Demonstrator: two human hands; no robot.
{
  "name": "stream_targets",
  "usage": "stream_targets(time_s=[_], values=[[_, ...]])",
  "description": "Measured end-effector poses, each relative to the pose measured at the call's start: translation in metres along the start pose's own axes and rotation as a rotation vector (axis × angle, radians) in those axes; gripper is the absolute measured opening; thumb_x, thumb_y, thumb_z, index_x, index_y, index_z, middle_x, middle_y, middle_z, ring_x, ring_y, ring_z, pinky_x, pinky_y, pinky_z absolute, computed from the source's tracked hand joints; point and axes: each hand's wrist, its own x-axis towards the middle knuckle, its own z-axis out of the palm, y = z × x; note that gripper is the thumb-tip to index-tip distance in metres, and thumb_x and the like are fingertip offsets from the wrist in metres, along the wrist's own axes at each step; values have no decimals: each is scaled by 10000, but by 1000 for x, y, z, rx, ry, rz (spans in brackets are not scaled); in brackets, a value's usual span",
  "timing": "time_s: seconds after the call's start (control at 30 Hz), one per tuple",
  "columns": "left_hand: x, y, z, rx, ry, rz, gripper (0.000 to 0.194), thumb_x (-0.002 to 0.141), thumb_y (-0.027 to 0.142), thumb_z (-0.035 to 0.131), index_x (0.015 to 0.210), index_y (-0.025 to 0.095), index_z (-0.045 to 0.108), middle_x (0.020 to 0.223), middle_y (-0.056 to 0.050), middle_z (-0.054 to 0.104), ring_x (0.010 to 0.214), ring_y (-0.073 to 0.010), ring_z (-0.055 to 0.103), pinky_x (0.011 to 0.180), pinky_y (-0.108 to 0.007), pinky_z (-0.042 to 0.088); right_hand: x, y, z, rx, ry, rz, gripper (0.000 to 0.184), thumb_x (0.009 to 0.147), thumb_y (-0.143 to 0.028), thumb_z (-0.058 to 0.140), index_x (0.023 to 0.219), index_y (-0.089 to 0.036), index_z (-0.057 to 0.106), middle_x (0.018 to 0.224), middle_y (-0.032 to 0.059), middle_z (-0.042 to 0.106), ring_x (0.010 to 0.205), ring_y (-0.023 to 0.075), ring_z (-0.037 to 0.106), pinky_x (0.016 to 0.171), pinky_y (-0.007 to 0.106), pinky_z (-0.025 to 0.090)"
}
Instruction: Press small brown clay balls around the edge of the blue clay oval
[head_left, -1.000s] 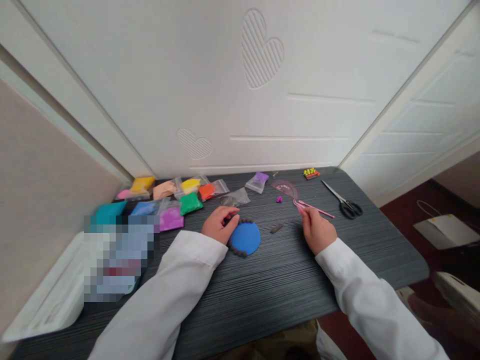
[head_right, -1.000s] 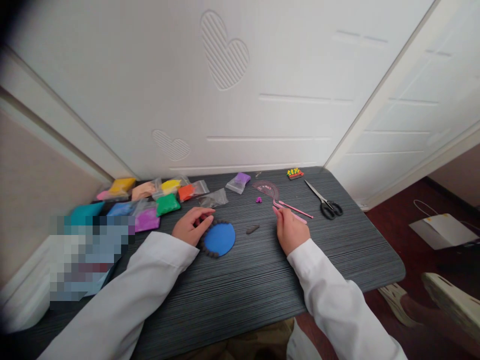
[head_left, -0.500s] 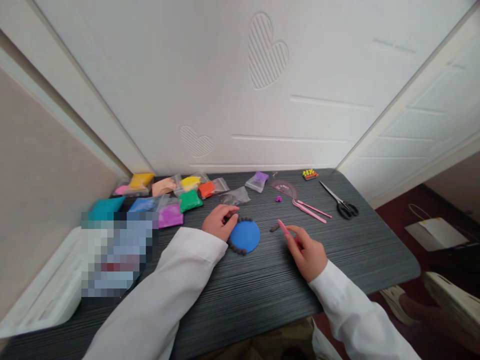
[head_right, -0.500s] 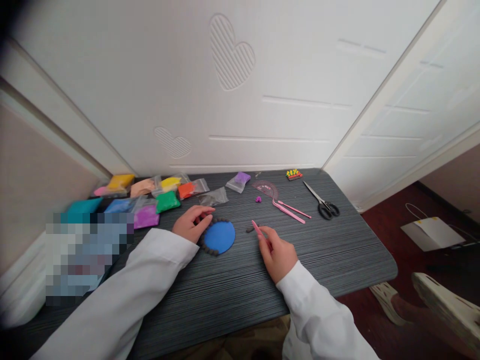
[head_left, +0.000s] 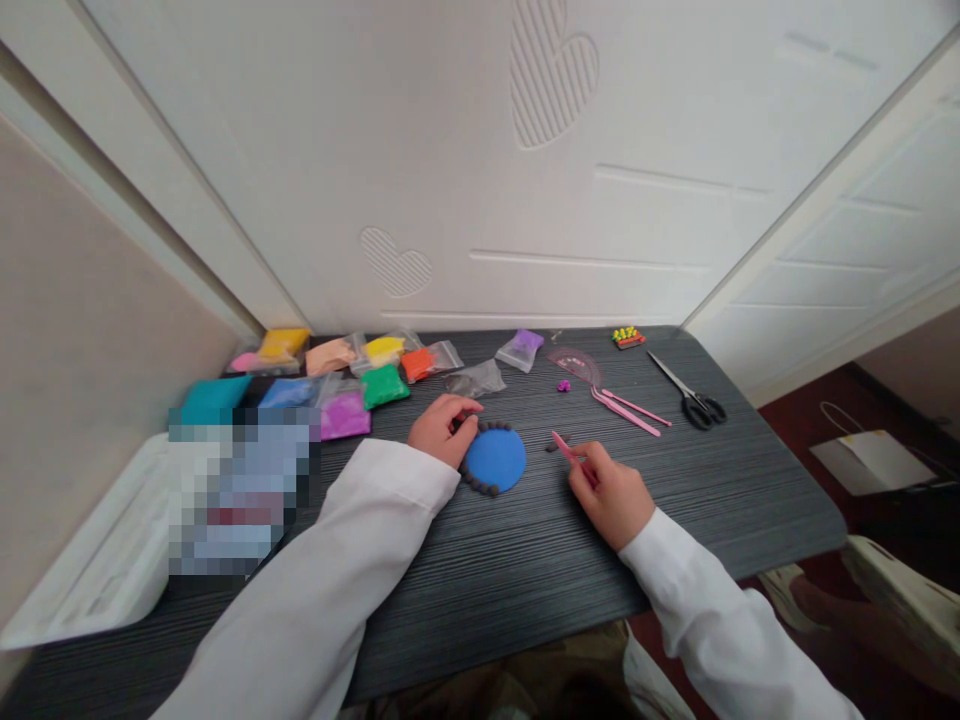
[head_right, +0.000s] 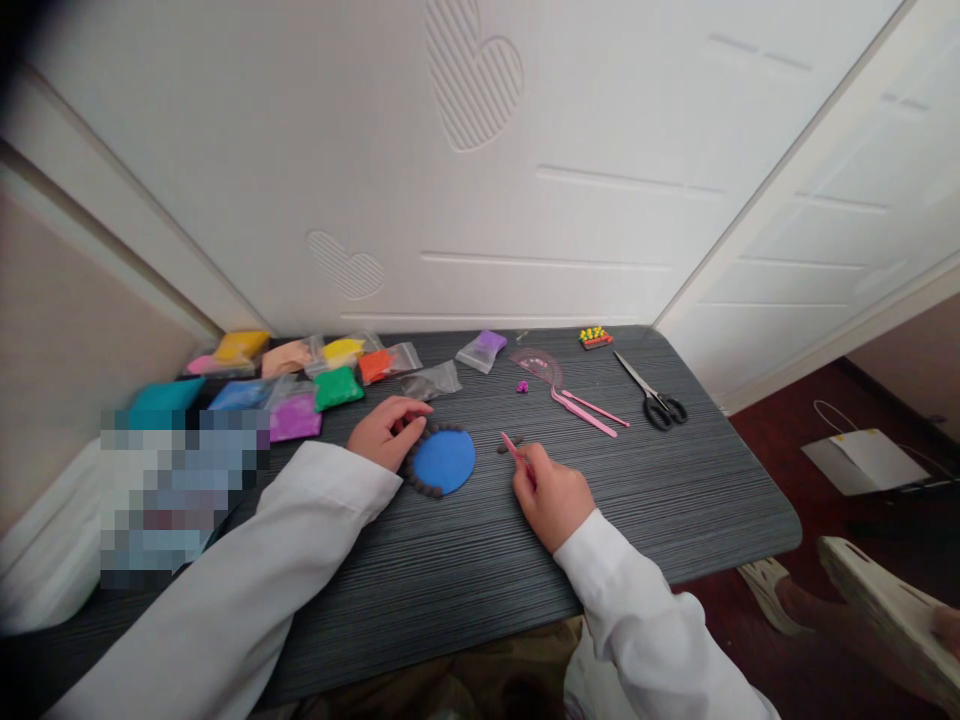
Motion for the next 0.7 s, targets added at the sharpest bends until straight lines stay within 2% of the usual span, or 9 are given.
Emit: stream_targets(time_s=[0.2,0.33,0.7], values=[[1,-4,3,-12,18,19,203,717,246,457,837,182,607,814,-8,559,635,-105,490,615,-234,400,1,0,2,-99,-8,-60,199,821,-301,346,932,-229,494,662,-21,614,590,134,593,530,212,372],[2,-7,7,-30,54,17,188,709,248,469,817,193,612,807,5,561,606,-94,482,615,-232,397,0,0,2,-104,-13,-68,201,826,-295,341,932,-229,499,719,-12,632,633,136,604,555,213,382],[2,-9,8,-23,55,26,194,708,261,472,823,194,612,799,6,560,604,-96,481,608,-237,391,0,0,2,-112,-29,-86,200,831,-298,334,921,-232,500,753,-8,644,653,138,609,561,213,381]])
